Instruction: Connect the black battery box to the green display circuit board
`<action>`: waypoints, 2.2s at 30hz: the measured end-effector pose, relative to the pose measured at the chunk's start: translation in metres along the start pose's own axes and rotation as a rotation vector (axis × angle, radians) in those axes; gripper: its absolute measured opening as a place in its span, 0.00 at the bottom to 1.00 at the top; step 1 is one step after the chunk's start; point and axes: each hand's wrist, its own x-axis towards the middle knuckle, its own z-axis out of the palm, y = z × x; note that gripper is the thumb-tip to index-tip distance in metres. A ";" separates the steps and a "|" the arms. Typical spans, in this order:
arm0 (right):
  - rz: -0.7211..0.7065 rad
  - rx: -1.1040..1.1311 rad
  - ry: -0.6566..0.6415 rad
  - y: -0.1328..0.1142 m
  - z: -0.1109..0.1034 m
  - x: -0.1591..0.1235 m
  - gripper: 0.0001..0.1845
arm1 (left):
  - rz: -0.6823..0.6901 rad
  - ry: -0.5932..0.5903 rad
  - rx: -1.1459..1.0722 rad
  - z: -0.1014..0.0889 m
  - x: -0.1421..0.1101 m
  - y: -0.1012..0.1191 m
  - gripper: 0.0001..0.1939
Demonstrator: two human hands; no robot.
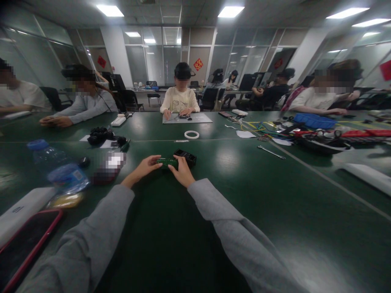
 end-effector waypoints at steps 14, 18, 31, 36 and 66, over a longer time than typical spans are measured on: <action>0.097 0.064 0.034 0.004 0.002 0.001 0.32 | 0.011 0.098 0.026 0.005 0.000 0.003 0.24; 0.097 0.061 0.034 0.004 0.003 0.001 0.30 | 0.012 0.073 -0.016 0.004 0.000 0.002 0.25; 0.048 0.031 0.037 0.003 -0.001 0.001 0.29 | 0.024 -0.022 -0.075 0.001 -0.003 0.005 0.29; 0.054 0.095 0.068 0.007 0.002 0.003 0.24 | 0.000 0.035 -0.032 0.003 -0.003 0.003 0.26; 0.039 0.009 -0.001 0.011 0.003 0.001 0.24 | -0.018 -0.003 -0.024 0.001 -0.001 0.004 0.24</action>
